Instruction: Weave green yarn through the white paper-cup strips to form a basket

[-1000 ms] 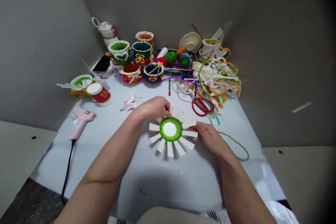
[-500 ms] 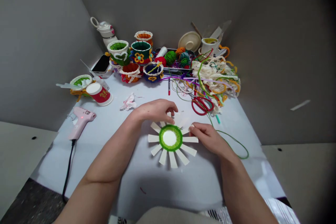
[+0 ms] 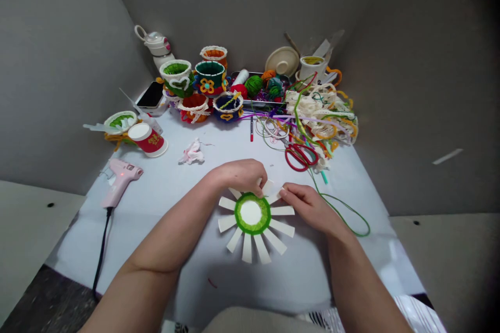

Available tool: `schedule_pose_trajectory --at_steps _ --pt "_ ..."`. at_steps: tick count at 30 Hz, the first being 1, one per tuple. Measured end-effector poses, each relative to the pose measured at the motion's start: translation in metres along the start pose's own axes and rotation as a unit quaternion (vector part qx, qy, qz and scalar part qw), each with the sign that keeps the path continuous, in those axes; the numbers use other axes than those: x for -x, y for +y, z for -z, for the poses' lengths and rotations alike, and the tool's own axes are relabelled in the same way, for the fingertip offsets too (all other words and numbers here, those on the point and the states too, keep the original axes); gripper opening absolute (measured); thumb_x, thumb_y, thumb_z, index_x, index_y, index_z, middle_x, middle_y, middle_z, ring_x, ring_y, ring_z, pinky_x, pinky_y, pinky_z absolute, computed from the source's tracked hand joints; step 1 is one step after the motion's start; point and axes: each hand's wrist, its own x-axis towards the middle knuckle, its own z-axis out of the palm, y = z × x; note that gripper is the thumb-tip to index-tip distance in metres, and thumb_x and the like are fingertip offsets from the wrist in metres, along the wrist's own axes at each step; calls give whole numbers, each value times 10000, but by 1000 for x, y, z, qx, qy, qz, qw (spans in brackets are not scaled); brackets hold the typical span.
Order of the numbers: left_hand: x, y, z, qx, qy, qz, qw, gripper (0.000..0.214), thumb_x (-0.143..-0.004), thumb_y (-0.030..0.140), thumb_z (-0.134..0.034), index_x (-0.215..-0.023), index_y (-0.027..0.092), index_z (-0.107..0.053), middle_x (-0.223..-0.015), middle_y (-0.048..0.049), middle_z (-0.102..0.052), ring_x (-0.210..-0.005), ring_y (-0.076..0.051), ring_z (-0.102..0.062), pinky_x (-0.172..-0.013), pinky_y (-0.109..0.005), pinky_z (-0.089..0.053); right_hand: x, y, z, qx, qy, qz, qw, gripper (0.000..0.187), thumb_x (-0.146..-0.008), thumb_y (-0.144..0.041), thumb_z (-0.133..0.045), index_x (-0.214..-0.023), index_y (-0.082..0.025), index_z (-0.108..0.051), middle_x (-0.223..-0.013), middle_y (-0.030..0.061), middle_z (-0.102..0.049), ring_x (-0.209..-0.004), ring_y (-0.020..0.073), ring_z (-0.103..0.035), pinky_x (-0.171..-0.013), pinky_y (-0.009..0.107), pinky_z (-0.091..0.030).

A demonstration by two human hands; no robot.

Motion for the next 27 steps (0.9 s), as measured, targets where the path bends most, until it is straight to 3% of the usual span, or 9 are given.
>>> schedule_pose_trajectory --at_steps 5,10,15,20,23,27 --pt "4 -7 8 26 41 51 998 150 -691 294 -672 -759 170 -725 -671 -11 -668 -615 -122 -549 -547 -225 -342 -2 12 6 -16 87 -25 996 364 -933 -477 -388 -1003 -187 -597 -688 -4 -547 -617 130 -479 -590 258 -394" --pt "8 -12 11 14 84 82 993 190 -695 327 -642 -777 177 -724 -687 -18 -672 -627 -128 -554 -571 -230 -361 -4 17 11 33 145 16 989 225 -854 -387 -560 -888 -183 -651 -847 52 -640 -757 173 -559 -682 295 -438" --pt "5 -8 6 -21 82 77 993 184 -687 318 -609 -747 180 -714 -662 -25 -656 -610 -133 -541 -559 -241 -354 2 9 10 12 236 78 968 143 -840 -315 -601 -766 -196 -625 -772 35 -599 -714 159 -534 -659 288 -416" --pt "4 -12 7 -14 96 83 992 199 -683 334 -606 -755 182 -714 -691 -29 -655 -639 -139 -547 -560 -237 -360 4 4 10 -12 175 104 979 130 -825 -300 -617 -759 -189 -623 -739 33 -604 -699 157 -538 -660 281 -425" --pt "7 -17 12 13 118 100 988 222 -694 356 -611 -780 181 -719 -715 -23 -655 -659 -137 -549 -582 -235 -369 1 9 10 -9 175 32 984 174 -826 -333 -595 -762 -172 -613 -711 24 -596 -660 145 -518 -616 263 -412" --pt "9 -19 16 53 145 119 981 246 -719 375 -607 -789 170 -723 -686 -11 -637 -634 -127 -530 -590 -236 -367 -3 16 8 16 63 -14 998 208 -842 -352 -560 -771 -165 -616 -704 12 -585 -652 141 -512 -595 253 -404"
